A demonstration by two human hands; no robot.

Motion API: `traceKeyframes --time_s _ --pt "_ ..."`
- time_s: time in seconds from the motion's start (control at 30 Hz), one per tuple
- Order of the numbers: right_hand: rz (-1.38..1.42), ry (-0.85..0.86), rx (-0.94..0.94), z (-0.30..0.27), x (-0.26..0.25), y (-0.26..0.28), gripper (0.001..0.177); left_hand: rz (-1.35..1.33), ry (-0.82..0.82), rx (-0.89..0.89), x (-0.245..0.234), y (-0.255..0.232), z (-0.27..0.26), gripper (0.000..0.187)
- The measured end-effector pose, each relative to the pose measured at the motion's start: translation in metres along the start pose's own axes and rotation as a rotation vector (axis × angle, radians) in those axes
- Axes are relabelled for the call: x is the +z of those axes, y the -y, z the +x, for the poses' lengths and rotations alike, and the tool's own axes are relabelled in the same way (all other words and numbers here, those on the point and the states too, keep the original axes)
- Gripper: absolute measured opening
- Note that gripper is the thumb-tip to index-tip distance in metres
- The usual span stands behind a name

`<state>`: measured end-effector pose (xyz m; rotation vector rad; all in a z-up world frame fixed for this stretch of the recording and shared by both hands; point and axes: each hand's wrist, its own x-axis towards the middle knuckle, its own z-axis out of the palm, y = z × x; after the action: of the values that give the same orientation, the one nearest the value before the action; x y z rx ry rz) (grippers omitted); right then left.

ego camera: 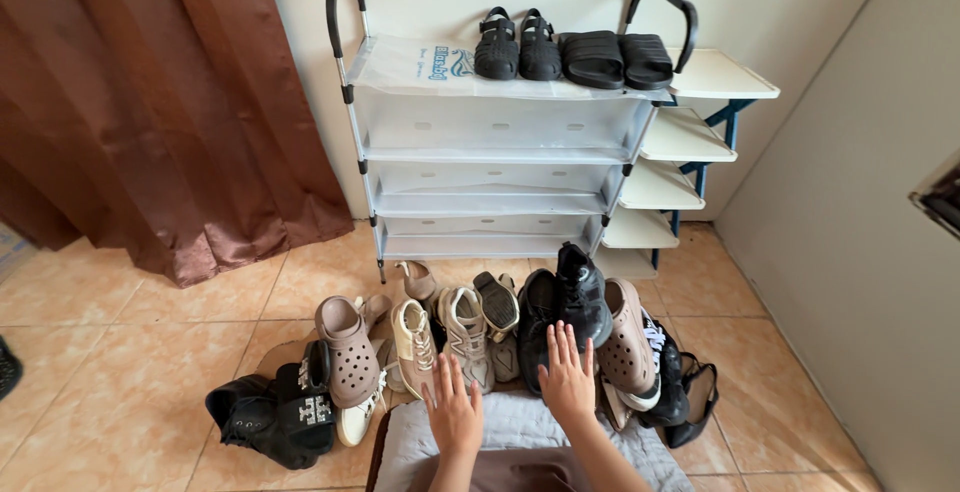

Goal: The person sits on the floor and organizes a pile of shoes by picking them up one by one, turning them over to inspect the soles, and placing them on a multi-tiered shoe rack. The person handles various types of footwear including sandals, sneakers, flats, and boots, arranging them on the top shelves of the rack.

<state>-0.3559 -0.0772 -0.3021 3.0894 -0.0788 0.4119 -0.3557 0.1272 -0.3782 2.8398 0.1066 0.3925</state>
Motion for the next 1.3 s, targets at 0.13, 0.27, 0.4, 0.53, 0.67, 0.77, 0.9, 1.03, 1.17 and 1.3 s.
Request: traceKeyframes --time_s 0.13,0.27,0.4,0.53,0.67,0.77,0.9,1.03,1.17,1.3 --pt "0.042 0.083 -0.039 0.018 0.004 0.019 0.085 -0.002 0.047 -0.061 0.02 0.029 0.0 0.07" --pt "0.087 0.194 -0.043 0.046 0.013 0.037 0.089 0.064 0.226 -0.193 0.037 0.048 0.013 0.072" --pt "0.07 0.255 -0.091 0.086 0.03 0.054 0.092 0.116 0.319 -0.248 0.051 0.065 0.05 0.075" --pt "0.061 0.381 -0.052 0.127 0.051 0.072 0.101 0.107 0.418 -0.353 0.062 0.072 0.089 0.073" --pt "0.037 0.567 0.002 0.158 0.07 0.076 0.106 0.085 0.471 -0.428 0.072 0.079 0.117 0.07" --pt "0.013 0.54 0.041 0.167 0.084 0.079 0.099 0.073 0.509 -0.47 0.078 0.088 0.116 0.068" --pt "0.094 0.37 0.186 0.169 0.091 0.083 0.103 0.045 0.503 -0.508 0.083 0.093 0.111 0.065" --pt "0.534 0.054 0.461 0.167 0.083 0.086 0.084 -0.024 0.405 -0.547 0.084 0.093 0.107 0.063" --pt "1.506 0.126 0.808 0.176 0.05 0.076 0.062 -0.357 -0.153 -0.437 0.079 0.061 0.11 0.06" --pt "2.313 0.158 0.884 0.168 -0.01 0.063 0.062 -1.119 -0.067 -0.471 0.047 -0.011 0.111 0.057"
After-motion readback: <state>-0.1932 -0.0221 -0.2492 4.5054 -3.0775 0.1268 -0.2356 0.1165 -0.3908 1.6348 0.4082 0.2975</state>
